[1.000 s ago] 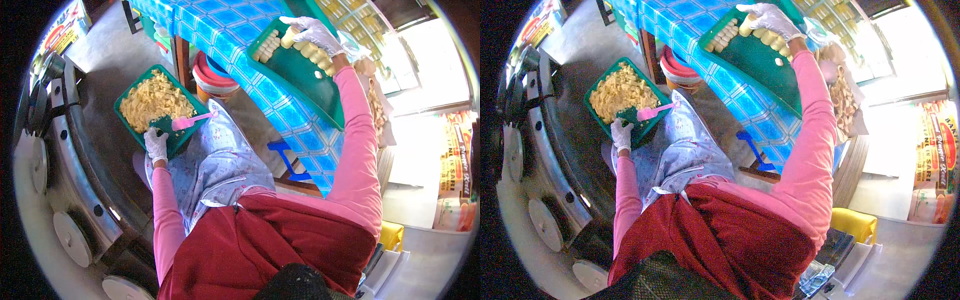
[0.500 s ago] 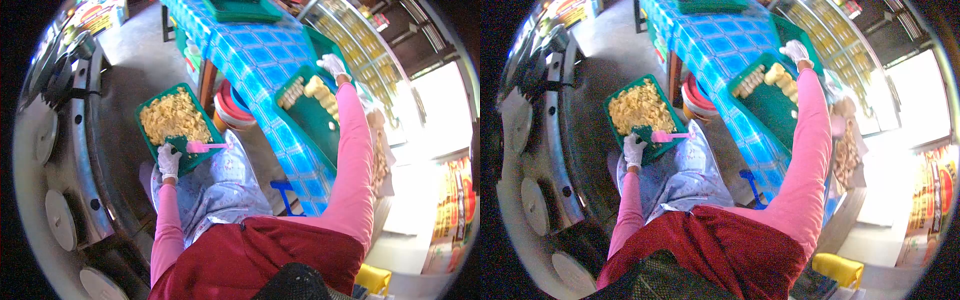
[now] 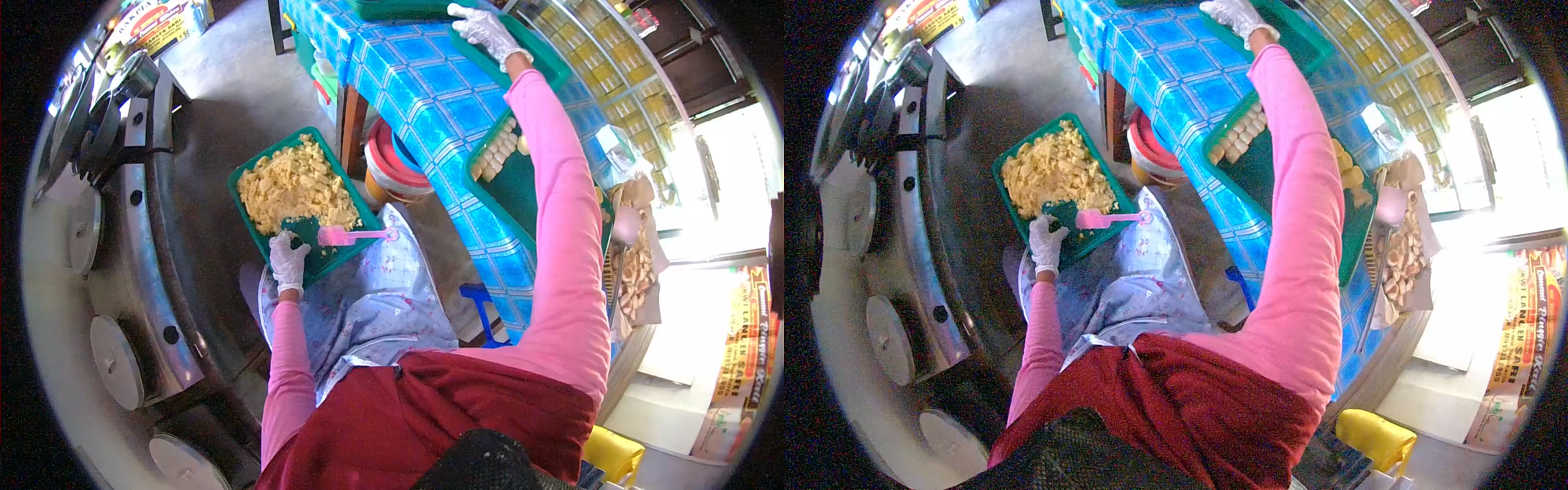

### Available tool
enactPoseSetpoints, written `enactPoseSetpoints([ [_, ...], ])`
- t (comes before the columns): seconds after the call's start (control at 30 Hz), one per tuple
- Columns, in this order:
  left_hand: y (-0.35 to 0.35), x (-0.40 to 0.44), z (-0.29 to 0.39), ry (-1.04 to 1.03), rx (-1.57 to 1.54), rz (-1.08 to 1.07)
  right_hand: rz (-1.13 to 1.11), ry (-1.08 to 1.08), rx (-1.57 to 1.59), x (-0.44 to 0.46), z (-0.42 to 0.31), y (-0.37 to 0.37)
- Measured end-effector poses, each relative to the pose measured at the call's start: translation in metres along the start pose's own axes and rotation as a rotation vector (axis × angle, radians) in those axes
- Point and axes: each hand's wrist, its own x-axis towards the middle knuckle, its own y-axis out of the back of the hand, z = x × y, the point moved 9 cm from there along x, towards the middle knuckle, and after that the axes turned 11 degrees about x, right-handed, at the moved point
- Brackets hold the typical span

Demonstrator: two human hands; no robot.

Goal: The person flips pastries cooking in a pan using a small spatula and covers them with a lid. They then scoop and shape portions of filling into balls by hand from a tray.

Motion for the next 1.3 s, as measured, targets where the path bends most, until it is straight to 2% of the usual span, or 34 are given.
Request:
enactPoseSetpoints([
  [0.03, 0.010, 0.000, 0.011, -0.006, -0.014, -0.008, -0.072, 0.304, -0.327, 0.013, -0.002, 0.009],
  [0.07, 0.010, 0.002, 0.010, -0.007, -0.006, -0.004, -0.040, 0.632, -0.650, 0.019, -0.002, 0.018],
  [0.13, 0.006, 0.000, 0.006, -0.009, 0.006, -0.003, -0.491, 0.496, -1.021, 0.046, 0.085, 0.036],
  [0.17, 0.007, 0.000, 0.009, -0.029, 0.000, -0.011, -0.415, -0.159, -1.086, -0.025, 0.033, 0.022],
  [0.2, 0.004, 0.000, 0.007, -0.017, -0.004, -0.008, -0.380, -0.346, -1.053, -0.066, 0.009, 0.012],
  [0.23, 0.002, 0.001, 0.004, -0.008, -0.005, -0.010, -0.416, 0.072, -1.149, -0.031, 0.057, 0.024],
  [0.27, 0.000, 0.001, 0.001, 0.000, -0.005, -0.009, -0.360, 0.512, -1.285, -0.008, 0.102, 0.040],
  [0.3, -0.003, 0.000, 0.001, -0.014, 0.003, -0.014, -0.268, 0.358, -1.303, -0.022, 0.079, 0.030],
  [0.33, -0.003, 0.002, 0.002, -0.025, 0.004, -0.003, -0.219, 0.463, -1.275, -0.025, 0.071, 0.020],
  [0.4, -0.001, 0.001, 0.002, -0.041, 0.016, 0.011, -0.163, 0.389, -1.238, -0.027, 0.044, -0.008],
  [0.43, 0.000, 0.001, 0.000, -0.013, 0.008, -0.007, -0.157, 0.529, -1.193, -0.019, 0.049, -0.019],
  [0.47, 0.000, 0.002, 0.000, 0.016, -0.003, -0.018, -0.103, 0.528, -1.112, -0.020, 0.033, -0.035],
  [0.53, 0.001, 0.001, 0.000, 0.046, -0.025, -0.029, -0.086, 0.375, -0.904, -0.043, -0.021, -0.064],
  [0.6, 0.002, 0.001, 0.001, 0.048, -0.043, -0.029, -0.077, 0.458, -0.921, -0.037, -0.023, -0.088],
  [0.63, 0.002, 0.003, 0.005, -0.014, -0.003, -0.031, -0.077, 0.500, -0.926, -0.037, -0.024, -0.100],
  [0.77, -0.001, 0.003, 0.003, 0.011, 0.015, -0.045, -0.037, 0.492, -0.879, -0.070, -0.050, -0.113],
  [0.87, 0.006, 0.000, 0.003, 0.069, -0.004, -0.036, -0.108, 0.430, -0.879, -0.072, -0.046, -0.115],
  [1.0, 0.005, -0.003, 0.000, 0.079, -0.025, 0.011, -0.323, 0.226, -1.243, -0.068, -0.018, -0.120],
  [1.03, 0.006, -0.004, 0.000, 0.116, -0.020, -0.022, -0.326, 0.371, -1.181, -0.064, -0.007, -0.114],
  [1.07, 0.005, -0.006, 0.000, 0.103, -0.036, 0.007, -0.212, 0.760, -1.050, -0.076, -0.014, -0.108],
  [1.13, 0.003, -0.005, -0.003, 0.066, -0.064, 0.071, -0.117, 0.994, -1.003, -0.171, -0.121, -0.137],
  [1.17, -0.003, -0.006, -0.005, 0.022, -0.070, 0.165, -0.125, 0.881, -1.265, -0.186, -0.132, -0.149],
  [1.2, 0.007, -0.005, 0.005, 0.054, -0.127, 0.154, -0.132, 0.750, -1.521, -0.200, -0.135, -0.156],
  [1.27, 0.013, 0.009, 0.027, -0.016, -0.159, 0.166, -0.165, 0.566, -1.184, -0.250, -0.144, -0.157],
  [1.3, 0.018, 0.016, 0.040, 0.015, -0.174, 0.124, -0.238, 0.595, -1.143, -0.284, -0.137, -0.169],
])
